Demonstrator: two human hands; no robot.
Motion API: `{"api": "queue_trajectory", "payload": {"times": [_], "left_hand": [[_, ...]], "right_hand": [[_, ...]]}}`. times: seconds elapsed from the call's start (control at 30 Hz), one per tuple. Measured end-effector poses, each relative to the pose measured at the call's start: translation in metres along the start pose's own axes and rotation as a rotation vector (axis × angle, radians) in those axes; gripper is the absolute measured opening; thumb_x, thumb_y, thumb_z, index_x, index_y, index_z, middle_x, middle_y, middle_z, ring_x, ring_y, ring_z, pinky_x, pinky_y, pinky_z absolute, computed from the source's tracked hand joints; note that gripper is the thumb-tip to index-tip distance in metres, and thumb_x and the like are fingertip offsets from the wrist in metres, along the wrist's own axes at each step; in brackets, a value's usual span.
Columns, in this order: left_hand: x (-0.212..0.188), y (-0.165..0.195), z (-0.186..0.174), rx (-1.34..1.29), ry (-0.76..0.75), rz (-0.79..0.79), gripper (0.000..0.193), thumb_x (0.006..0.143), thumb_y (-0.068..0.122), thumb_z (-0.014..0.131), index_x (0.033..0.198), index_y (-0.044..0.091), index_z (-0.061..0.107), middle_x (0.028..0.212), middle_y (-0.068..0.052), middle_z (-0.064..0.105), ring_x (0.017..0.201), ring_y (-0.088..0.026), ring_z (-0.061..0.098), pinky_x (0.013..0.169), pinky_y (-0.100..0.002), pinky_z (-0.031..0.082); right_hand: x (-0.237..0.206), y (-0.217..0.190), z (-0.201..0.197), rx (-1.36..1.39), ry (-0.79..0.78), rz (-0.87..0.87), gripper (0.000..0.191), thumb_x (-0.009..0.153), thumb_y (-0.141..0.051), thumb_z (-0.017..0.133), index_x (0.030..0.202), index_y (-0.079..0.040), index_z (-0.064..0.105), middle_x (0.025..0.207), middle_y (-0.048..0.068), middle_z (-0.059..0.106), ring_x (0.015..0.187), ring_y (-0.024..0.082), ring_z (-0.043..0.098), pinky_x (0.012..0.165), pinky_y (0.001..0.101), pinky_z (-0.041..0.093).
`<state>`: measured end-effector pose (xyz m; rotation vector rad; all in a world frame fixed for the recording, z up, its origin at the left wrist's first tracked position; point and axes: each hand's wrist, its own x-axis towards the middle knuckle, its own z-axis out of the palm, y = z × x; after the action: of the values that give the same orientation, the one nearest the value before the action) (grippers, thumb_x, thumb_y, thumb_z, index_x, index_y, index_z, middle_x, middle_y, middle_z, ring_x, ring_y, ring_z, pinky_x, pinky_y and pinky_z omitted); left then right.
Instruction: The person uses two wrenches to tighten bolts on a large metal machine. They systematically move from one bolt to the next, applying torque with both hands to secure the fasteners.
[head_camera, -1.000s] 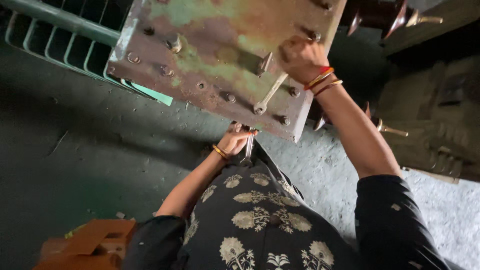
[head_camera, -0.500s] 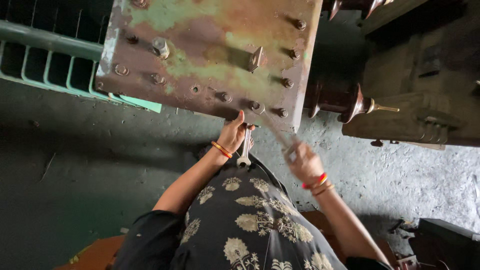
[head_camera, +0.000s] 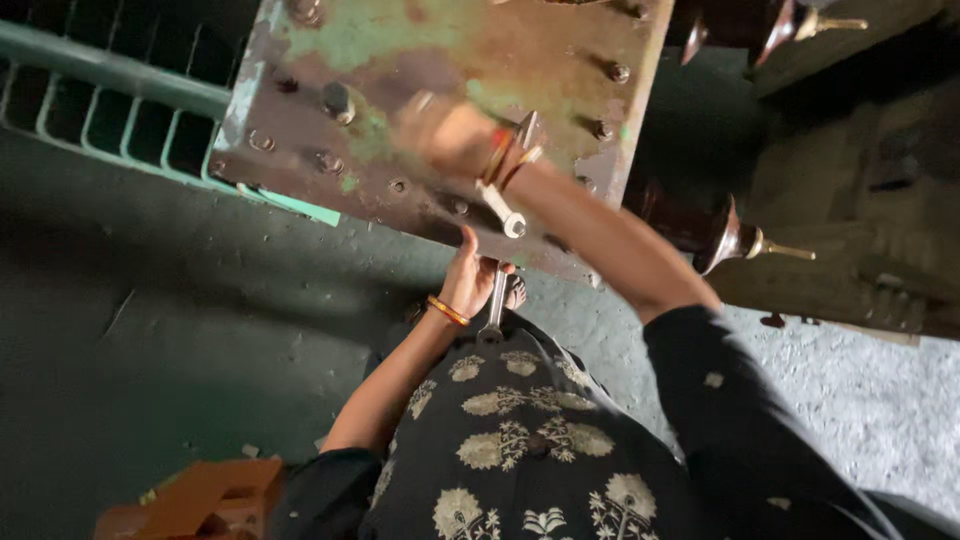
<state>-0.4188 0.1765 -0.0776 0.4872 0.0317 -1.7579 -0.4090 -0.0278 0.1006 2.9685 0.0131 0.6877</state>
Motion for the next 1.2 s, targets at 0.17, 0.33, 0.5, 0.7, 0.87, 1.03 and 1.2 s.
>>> {"api": "queue_trajectory", "payload": {"times": [0.17,0.33,0.5,0.7,0.87,1.03,1.2], "left_hand": [[0.007,-0.002,0.001,0.020,-0.056,0.027,0.050,0.105,0.049,0.055,0.114,0.001,0.063,0.101,-0.012,0.071,0.087,-0.022,0.066,0.077,-0.039,0.055],[0.008,-0.001,-0.004,0.015,0.019,0.006,0.043,0.106,0.046,0.057,0.112,0.004,0.062,0.100,-0.011,0.071,0.086,-0.022,0.066,0.076,-0.039,0.055],[0.005,0.006,-0.002,0.016,0.000,-0.006,0.040,0.105,0.044,0.057,0.113,0.004,0.062,0.103,-0.009,0.069,0.089,-0.021,0.067,0.077,-0.039,0.056],[0.008,0.010,-0.002,0.055,0.075,-0.097,0.045,0.101,0.047,0.056,0.111,0.004,0.063,0.103,-0.007,0.068,0.086,-0.020,0.066,0.077,-0.039,0.057],[0.008,0.011,-0.017,-0.010,-0.112,-0.179,0.053,0.101,0.057,0.057,0.107,0.005,0.063,0.093,-0.008,0.069,0.083,-0.025,0.069,0.065,-0.044,0.056],[0.008,0.008,-0.029,-0.065,-0.113,-0.231,0.057,0.103,0.058,0.056,0.114,0.003,0.063,0.100,-0.010,0.070,0.088,-0.025,0.067,0.076,-0.042,0.056],[0.010,-0.001,-0.023,-0.050,-0.120,-0.107,0.061,0.104,0.060,0.055,0.117,0.001,0.063,0.102,-0.012,0.069,0.089,-0.025,0.065,0.079,-0.040,0.054]], "right_hand": [[-0.071,0.050,-0.048,0.008,-0.145,0.278,0.020,0.094,-0.022,0.077,0.102,-0.008,0.065,0.101,0.011,0.066,0.091,0.031,0.067,0.075,0.0435,0.058],[-0.133,0.041,-0.061,-0.133,-0.158,0.487,0.016,0.099,-0.023,0.072,0.101,-0.008,0.068,0.091,0.012,0.070,0.084,0.031,0.069,0.068,0.0422,0.055],[-0.201,-0.012,-0.095,-0.134,-0.158,0.875,0.028,0.105,-0.033,0.072,0.092,-0.008,0.069,0.081,0.011,0.069,0.078,0.033,0.065,0.074,0.0470,0.053],[-0.212,-0.190,-0.106,0.323,-0.744,1.661,0.067,0.085,-0.046,0.083,0.118,0.005,0.055,0.095,0.013,0.058,0.063,0.024,0.062,0.049,0.0352,0.055],[-0.153,-0.248,-0.090,0.071,-0.043,0.529,0.036,0.094,-0.017,0.070,0.126,0.000,0.064,0.106,0.008,0.065,0.085,0.018,0.065,0.065,0.0278,0.058],[-0.093,-0.205,-0.057,0.019,-0.154,0.098,0.049,0.085,-0.021,0.068,0.132,-0.009,0.062,0.125,0.009,0.067,0.107,0.024,0.067,0.077,0.0381,0.059],[-0.033,-0.101,0.014,0.015,-0.045,-0.219,0.057,0.084,-0.029,0.066,0.139,-0.016,0.063,0.141,0.017,0.056,0.118,0.034,0.064,0.094,0.0437,0.055]]}}
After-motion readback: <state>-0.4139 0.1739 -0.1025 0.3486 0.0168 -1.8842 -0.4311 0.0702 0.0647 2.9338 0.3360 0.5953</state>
